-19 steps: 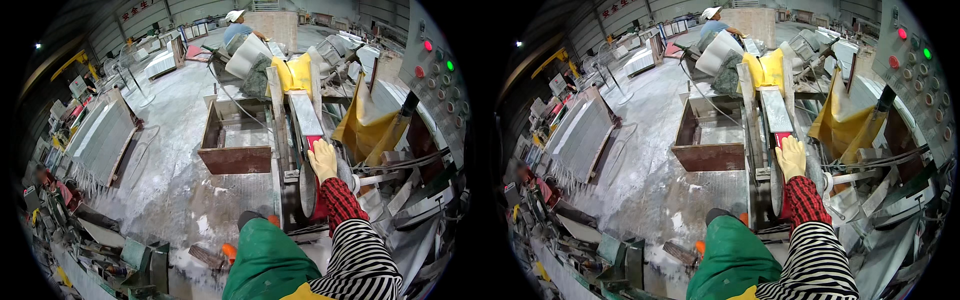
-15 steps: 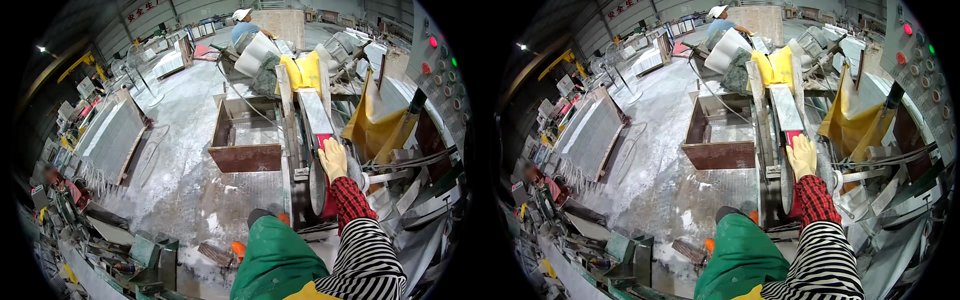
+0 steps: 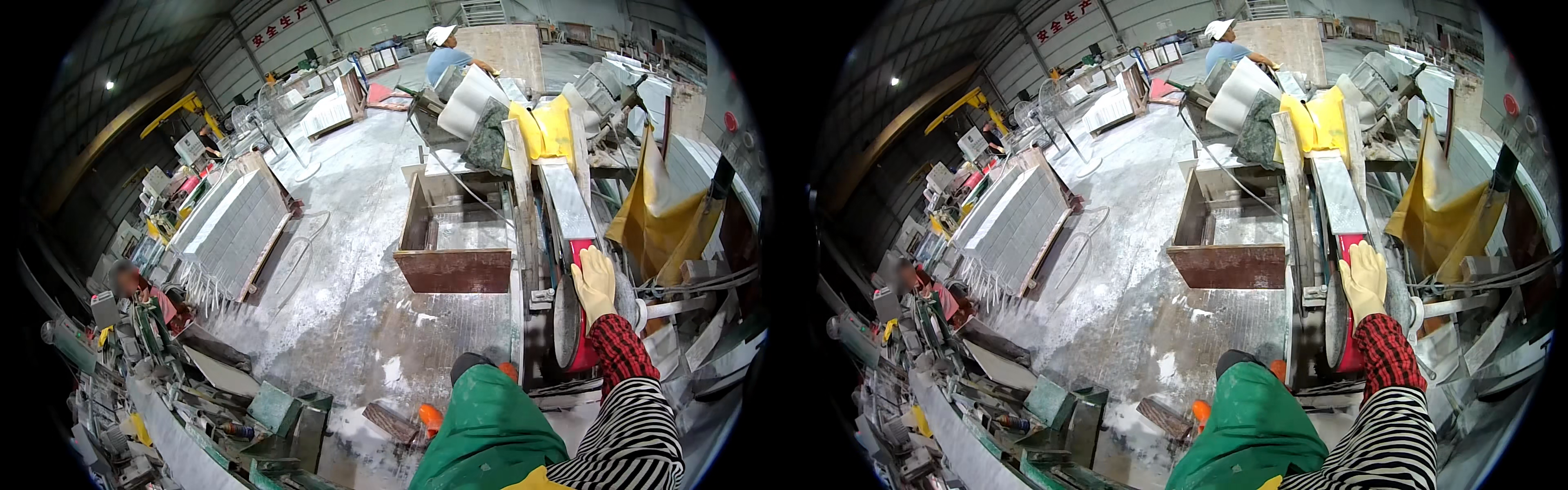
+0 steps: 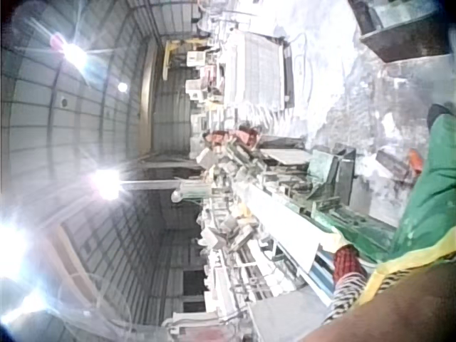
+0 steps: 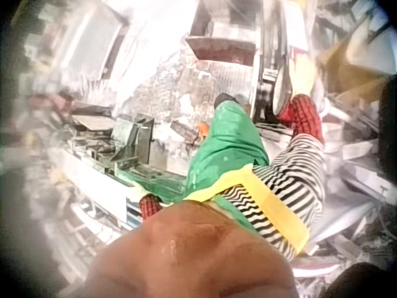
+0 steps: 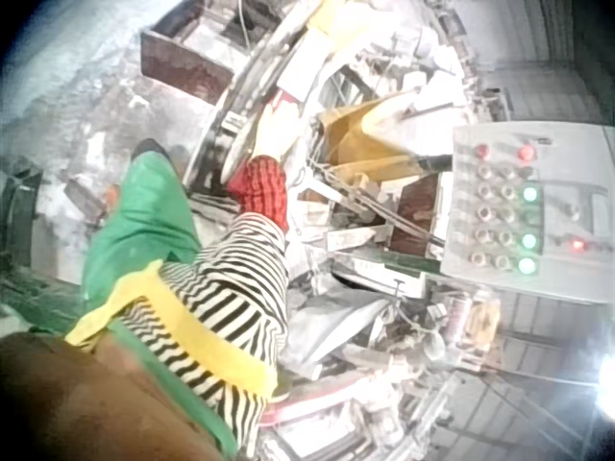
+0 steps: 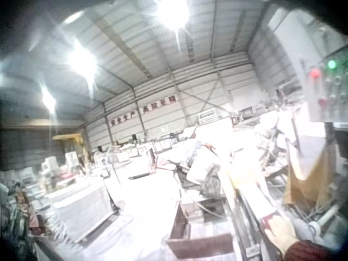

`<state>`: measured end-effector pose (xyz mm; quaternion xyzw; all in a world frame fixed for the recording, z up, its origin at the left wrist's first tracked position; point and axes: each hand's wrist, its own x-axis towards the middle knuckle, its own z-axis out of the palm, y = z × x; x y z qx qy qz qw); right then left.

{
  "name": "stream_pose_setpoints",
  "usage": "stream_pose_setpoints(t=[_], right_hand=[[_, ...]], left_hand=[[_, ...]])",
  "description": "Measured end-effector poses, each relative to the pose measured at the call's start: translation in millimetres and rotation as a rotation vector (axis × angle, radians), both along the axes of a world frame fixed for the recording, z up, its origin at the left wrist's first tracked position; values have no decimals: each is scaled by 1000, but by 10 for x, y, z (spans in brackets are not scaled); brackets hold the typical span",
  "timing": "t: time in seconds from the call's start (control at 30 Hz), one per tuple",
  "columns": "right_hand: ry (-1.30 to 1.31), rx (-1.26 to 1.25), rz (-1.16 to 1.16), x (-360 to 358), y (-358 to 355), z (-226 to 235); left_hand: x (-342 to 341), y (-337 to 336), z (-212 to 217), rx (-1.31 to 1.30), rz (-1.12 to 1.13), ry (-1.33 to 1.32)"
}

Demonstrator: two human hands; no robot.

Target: The person repeatedly picks up rectangular stone tiles from a conveyor belt and rubs their edges against a rotating polishing wheel. The person handles the tiles one at a time, moving them between the conveyor and the polishing machine in a continuous loop.

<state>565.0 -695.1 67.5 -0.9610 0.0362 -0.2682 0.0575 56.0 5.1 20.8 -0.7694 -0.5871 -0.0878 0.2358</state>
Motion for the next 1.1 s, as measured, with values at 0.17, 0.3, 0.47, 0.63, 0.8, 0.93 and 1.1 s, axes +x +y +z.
stream_pose_setpoints(t=[0.17, 0.3, 0.47, 0.63, 0.8, 0.93, 1.1], right_hand=[[-69, -7, -15, -41, -2, -61], [-33, 41, 5, -95, 32, 25], [-43, 29, -2, -128, 13, -21], [30, 61, -8, -176, 41, -11], [-125, 6, 18, -179, -31, -213], [-209, -14, 63, -182, -34, -240], [-226, -15, 84, -262, 2, -189]], left_hand=[[26, -57, 57, -11, -61, -46], [20, -68, 56, -21, -23, 4], [49, -75, 97, -76, -35, -26], [49, -59, 157, -158, 1, -2], [110, -119, 218, -143, -11, -1], [82, -102, 196, -133, -28, -34], [86, -95, 181, -157, 7, 41]])
